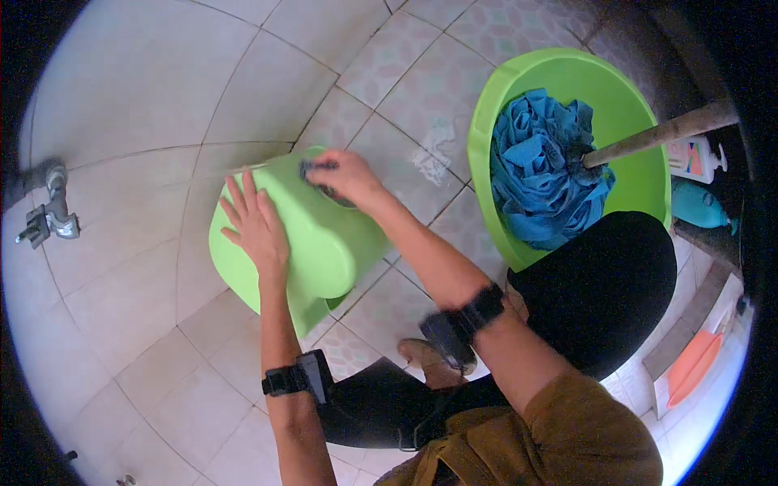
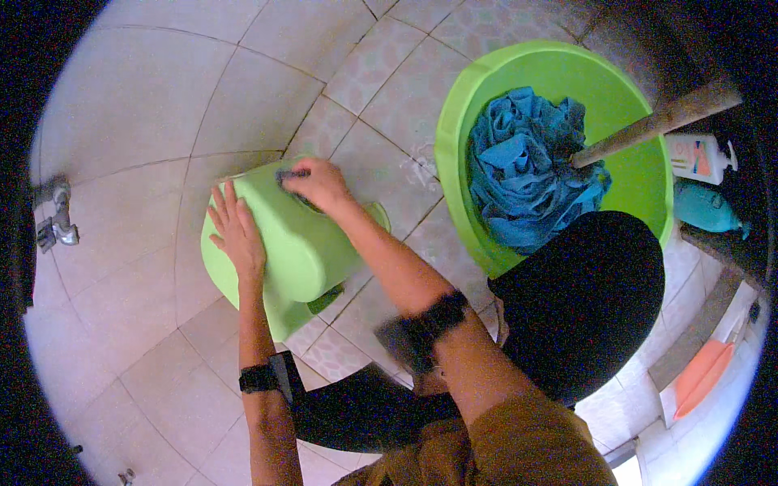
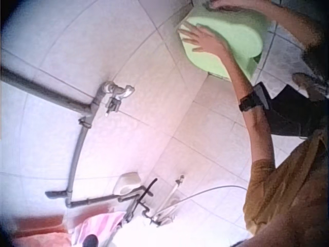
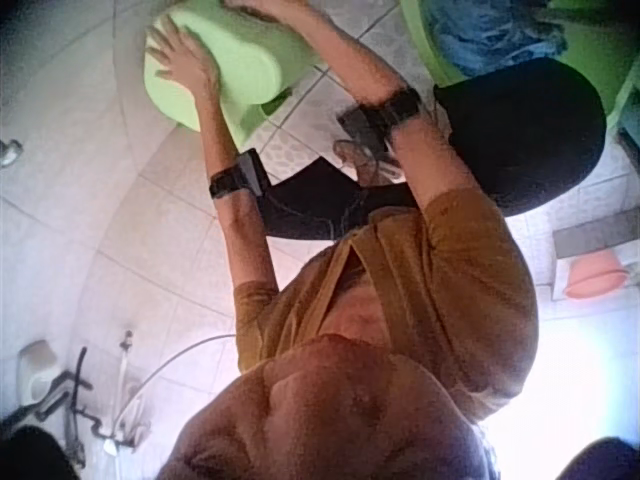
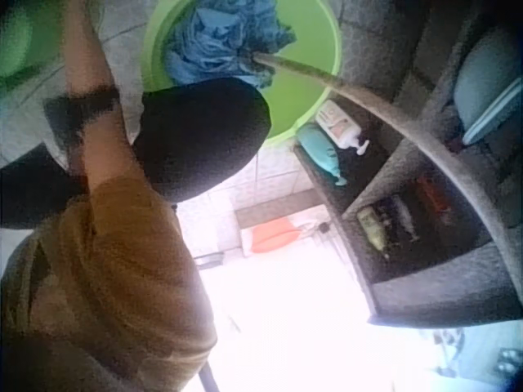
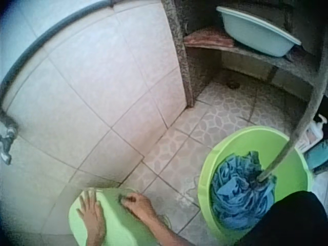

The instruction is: The recorder is scrubbing a plastic stool with a cleaning pad under a tap in a bathroom.

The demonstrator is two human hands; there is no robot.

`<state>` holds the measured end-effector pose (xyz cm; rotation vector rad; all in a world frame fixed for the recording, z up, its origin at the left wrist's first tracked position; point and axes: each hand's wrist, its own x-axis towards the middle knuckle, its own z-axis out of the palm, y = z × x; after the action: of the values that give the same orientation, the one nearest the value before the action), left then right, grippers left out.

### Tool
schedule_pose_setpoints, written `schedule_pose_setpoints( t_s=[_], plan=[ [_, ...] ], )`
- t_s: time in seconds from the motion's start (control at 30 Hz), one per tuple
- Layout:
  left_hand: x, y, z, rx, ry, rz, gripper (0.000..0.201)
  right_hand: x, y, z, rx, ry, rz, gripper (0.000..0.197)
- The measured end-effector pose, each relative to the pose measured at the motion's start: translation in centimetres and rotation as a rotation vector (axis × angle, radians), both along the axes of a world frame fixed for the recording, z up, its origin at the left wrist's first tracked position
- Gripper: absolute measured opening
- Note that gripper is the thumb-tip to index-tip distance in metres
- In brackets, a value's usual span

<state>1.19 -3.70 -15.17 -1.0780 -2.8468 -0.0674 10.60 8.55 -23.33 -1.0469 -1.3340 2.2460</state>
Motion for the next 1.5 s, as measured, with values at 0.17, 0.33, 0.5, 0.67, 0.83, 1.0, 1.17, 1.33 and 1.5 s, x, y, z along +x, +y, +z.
schedule_pose_setpoints(
  t_s=[0.17,0.33,0.5,0.67,0.83,1.0,1.17,1.33,1.5],
  plan=[
    [-1.6,-2.3,1.3,-0.019,-0.001,0.056,0.054,1.9,-4.2,2.8,0.257,0.077,0.107,0.027],
    [-0.1,0.5,0.3,-0.002,-0.002,-0.058,0.059,-7.6,0.4,-3.8,0.4,-0.14,-0.1,0.024],
    [-1.2,-1.9,0.6,-0.034,0.008,0.003,0.059,-5.7,-2.5,-2.6,0.396,-0.017,0.039,0.026],
    [-1.0,-1.7,1.0,-0.066,0.04,0.006,0.057,-2.6,-1.9,-0.7,0.168,0.042,0.156,0.027],
    [-0.3,0.1,0.4,-0.05,0.02,-0.047,0.057,-6.5,1.6,-7.1,0.575,-0.234,0.076,0.025],
    [-1.3,-1.8,0.6,-0.055,0.0,0.006,0.056,-5.3,-1.3,-2.9,0.467,0.108,0.105,0.023],
    [-0.8,-1.0,0.9,-0.01,-0.036,-0.018,0.054,-3.3,-1.2,-1.6,0.33,0.316,0.058,0.025],
    [-0.5,0.2,0.5,-0.005,-0.048,-0.023,0.053,-7.6,0.7,-4.9,0.234,0.16,-0.011,0.028],
    [-1.5,-1.9,0.9,-0.006,0.007,-0.015,0.053,1.1,-2.6,0.8,0.262,0.208,0.195,0.029]
  ],
)
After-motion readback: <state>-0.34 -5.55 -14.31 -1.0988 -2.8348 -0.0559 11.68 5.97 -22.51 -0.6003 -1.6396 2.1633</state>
